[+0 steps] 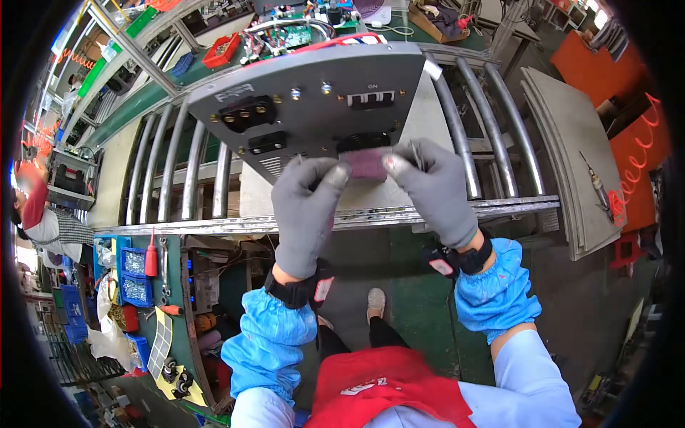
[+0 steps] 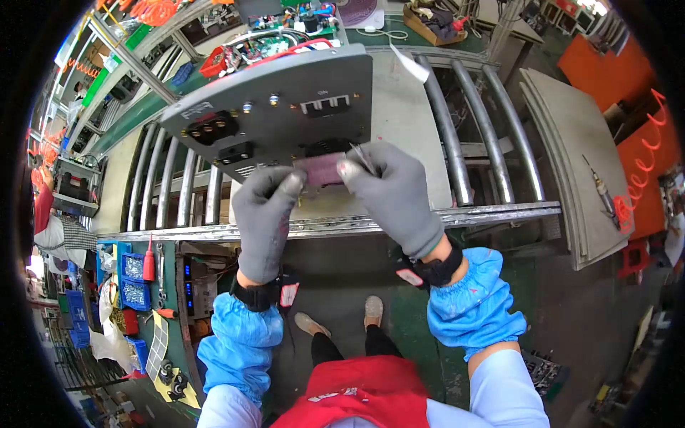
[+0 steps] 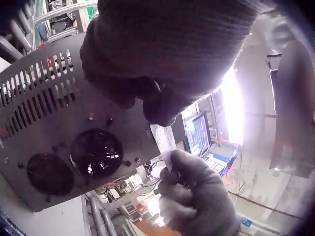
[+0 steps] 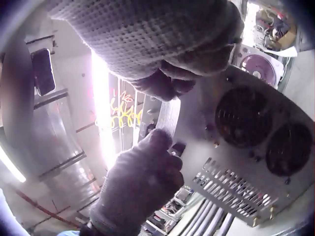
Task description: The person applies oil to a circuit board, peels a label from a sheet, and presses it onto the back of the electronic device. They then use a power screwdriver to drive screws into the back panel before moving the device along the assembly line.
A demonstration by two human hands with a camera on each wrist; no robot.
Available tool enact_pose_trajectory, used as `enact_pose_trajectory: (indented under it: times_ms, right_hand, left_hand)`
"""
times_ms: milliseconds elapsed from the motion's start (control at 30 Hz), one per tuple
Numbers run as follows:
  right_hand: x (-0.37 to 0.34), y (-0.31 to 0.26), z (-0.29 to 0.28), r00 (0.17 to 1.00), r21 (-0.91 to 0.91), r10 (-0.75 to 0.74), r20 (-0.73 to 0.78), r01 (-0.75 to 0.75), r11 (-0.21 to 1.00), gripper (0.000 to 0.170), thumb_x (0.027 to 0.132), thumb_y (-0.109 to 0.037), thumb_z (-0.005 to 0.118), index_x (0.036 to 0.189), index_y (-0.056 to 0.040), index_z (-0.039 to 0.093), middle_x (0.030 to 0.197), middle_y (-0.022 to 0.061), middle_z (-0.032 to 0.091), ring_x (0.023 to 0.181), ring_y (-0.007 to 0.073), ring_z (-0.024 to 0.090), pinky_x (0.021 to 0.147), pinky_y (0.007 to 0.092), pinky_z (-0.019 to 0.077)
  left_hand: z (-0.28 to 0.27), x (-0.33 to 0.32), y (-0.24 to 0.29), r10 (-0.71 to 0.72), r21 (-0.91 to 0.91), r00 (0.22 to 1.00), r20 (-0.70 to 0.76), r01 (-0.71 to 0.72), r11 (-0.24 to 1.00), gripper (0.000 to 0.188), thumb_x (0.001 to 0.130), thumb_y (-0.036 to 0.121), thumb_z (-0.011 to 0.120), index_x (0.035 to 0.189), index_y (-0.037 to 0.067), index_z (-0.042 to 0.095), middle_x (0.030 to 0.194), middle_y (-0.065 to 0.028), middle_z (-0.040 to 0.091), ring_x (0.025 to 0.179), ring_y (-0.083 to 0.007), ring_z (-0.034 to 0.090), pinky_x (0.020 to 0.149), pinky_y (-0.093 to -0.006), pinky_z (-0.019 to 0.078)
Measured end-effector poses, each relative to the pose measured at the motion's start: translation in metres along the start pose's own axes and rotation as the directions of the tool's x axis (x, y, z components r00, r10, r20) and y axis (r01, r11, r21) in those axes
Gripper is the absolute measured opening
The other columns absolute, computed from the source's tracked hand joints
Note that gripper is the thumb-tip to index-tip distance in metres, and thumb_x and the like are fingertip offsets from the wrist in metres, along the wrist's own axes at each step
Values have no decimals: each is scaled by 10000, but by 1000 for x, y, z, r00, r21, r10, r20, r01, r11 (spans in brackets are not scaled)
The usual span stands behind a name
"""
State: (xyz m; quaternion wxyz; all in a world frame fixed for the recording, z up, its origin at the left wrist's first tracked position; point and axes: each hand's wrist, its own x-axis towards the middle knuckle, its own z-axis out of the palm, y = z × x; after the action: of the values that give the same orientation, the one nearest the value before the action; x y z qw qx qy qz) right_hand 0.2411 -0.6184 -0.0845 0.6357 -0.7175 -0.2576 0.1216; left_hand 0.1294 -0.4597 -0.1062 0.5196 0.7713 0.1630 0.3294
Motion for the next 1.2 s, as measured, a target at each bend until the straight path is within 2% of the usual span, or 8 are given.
enact_pose_trajectory:
  times_ms: [100,200,400,533,733,867,1067,1200]
  right_hand:
    - [23,19,3,989,-28,-113,-91,111,993,151,847,-123,734,900,13,693,699,6,589,623,52,493,559,246,437]
    - [33,31,3,966,-121,-226,-129,211,970,176,816,-113,745,922,19,697,732,78,635,627,99,572,587,267,483]
    - [47,44,9,916,-159,-353,-191,326,932,181,814,-120,730,927,19,702,759,121,665,633,138,622,594,283,506]
    - [52,49,11,897,-152,-391,-207,365,918,184,816,-133,728,926,12,704,760,131,674,629,179,646,587,299,513]
    - [58,58,17,858,-150,-443,-260,417,896,186,822,-148,743,918,7,705,737,127,670,630,175,651,593,303,518]
    - [54,52,18,876,-183,-413,-250,376,908,199,822,-155,759,911,13,701,752,128,670,640,177,654,598,302,518]
    - [58,58,19,858,-184,-439,-266,402,897,213,821,-165,768,913,14,698,752,124,669,648,173,655,599,298,517]
    - [56,57,18,854,-225,-453,-255,403,887,208,821,-159,767,908,16,696,751,122,664,646,167,649,596,297,512]
  left_hand:
    - [24,13,-3,-54,-54,990,-128,47,997,161,844,167,759,900,18,734,751,-73,612,697,-157,558,639,-295,443]
    - [33,21,-8,68,54,977,-201,-58,997,168,846,179,766,852,18,722,672,-52,589,651,-155,543,609,-302,432]
    - [42,27,-8,82,240,961,-263,-17,971,238,819,173,764,746,-19,643,662,-117,584,628,-184,510,584,-328,405]
    - [48,35,-12,126,223,942,-310,-57,973,211,818,164,761,779,-21,667,681,-119,607,651,-192,535,618,-328,429]
    - [54,38,-17,145,203,922,-358,-75,976,191,820,172,761,844,-9,705,730,-114,641,711,-209,593,679,-324,470]
    - [56,37,-19,125,201,919,-375,-51,978,184,822,172,763,859,-1,711,793,-105,656,732,-217,606,682,-327,475]
    - [57,39,-30,257,206,896,-361,-192,959,155,823,147,764,878,10,716,834,-105,657,747,-218,601,687,-319,474]
    - [61,40,-30,259,180,883,-390,-203,963,132,821,123,757,875,9,717,835,-109,659,761,-218,610,695,-321,479]
